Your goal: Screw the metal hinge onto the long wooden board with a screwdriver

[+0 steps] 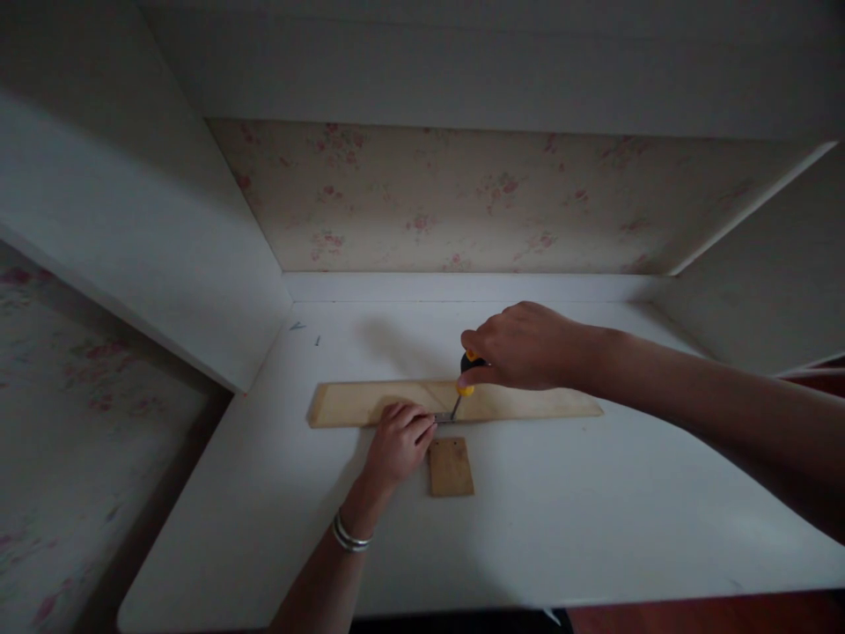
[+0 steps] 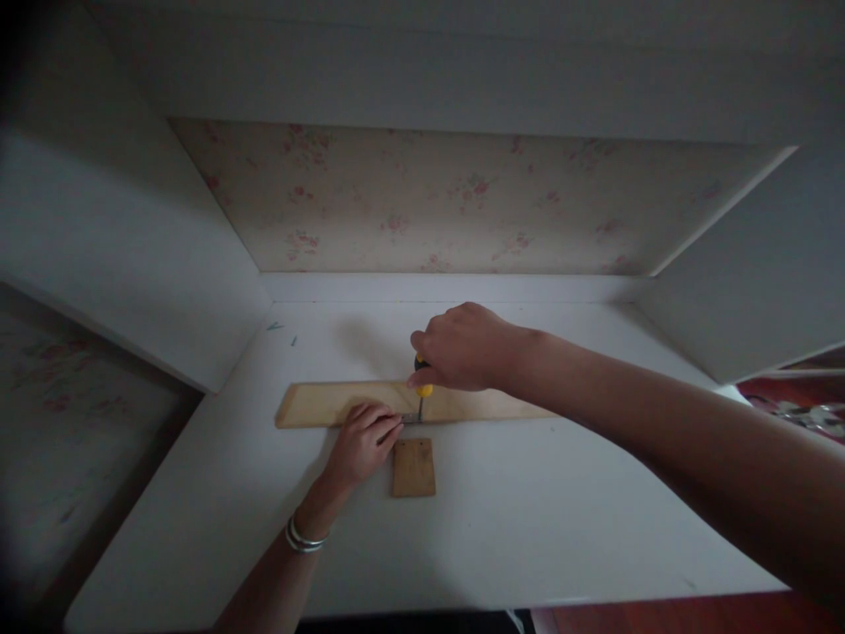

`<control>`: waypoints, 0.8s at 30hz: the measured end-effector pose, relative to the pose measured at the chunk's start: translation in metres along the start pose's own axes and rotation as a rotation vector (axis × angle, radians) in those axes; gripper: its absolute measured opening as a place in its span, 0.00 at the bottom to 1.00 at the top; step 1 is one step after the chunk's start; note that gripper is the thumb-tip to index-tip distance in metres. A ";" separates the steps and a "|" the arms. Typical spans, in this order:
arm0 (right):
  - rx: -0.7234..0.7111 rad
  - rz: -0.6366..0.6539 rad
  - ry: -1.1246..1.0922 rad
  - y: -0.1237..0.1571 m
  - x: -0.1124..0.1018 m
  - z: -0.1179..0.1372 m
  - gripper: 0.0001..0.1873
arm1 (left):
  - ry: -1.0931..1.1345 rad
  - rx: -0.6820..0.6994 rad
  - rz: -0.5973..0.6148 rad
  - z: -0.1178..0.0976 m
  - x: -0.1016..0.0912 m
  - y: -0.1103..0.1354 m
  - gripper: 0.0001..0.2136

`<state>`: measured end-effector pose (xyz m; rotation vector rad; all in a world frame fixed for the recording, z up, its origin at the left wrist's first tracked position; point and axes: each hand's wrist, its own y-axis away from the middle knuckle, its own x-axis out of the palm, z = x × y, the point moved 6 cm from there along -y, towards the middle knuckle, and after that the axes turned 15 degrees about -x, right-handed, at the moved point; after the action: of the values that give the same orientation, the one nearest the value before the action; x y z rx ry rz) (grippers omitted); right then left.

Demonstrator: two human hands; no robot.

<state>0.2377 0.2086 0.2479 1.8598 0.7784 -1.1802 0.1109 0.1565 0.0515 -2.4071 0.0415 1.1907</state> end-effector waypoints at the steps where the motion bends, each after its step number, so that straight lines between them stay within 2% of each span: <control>1: 0.009 -0.002 -0.004 0.000 0.000 -0.001 0.30 | 0.001 0.004 0.001 0.000 0.000 0.000 0.07; 8: 0.028 0.015 -0.059 0.002 0.003 -0.005 0.29 | -0.013 0.047 0.005 0.000 0.002 0.000 0.07; 14: -0.006 0.008 -0.017 0.000 0.002 -0.003 0.32 | 0.005 0.062 0.024 0.002 0.005 0.000 0.06; 18: 0.020 0.003 -0.018 0.000 0.002 -0.002 0.32 | 0.015 0.069 0.034 0.002 0.004 0.000 0.06; 24: -0.006 -0.016 -0.149 0.002 0.005 0.000 0.22 | 0.019 0.061 0.039 0.001 0.003 -0.001 0.07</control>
<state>0.2413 0.2074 0.2439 1.7406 0.7142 -1.3088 0.1123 0.1584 0.0486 -2.3743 0.1293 1.1670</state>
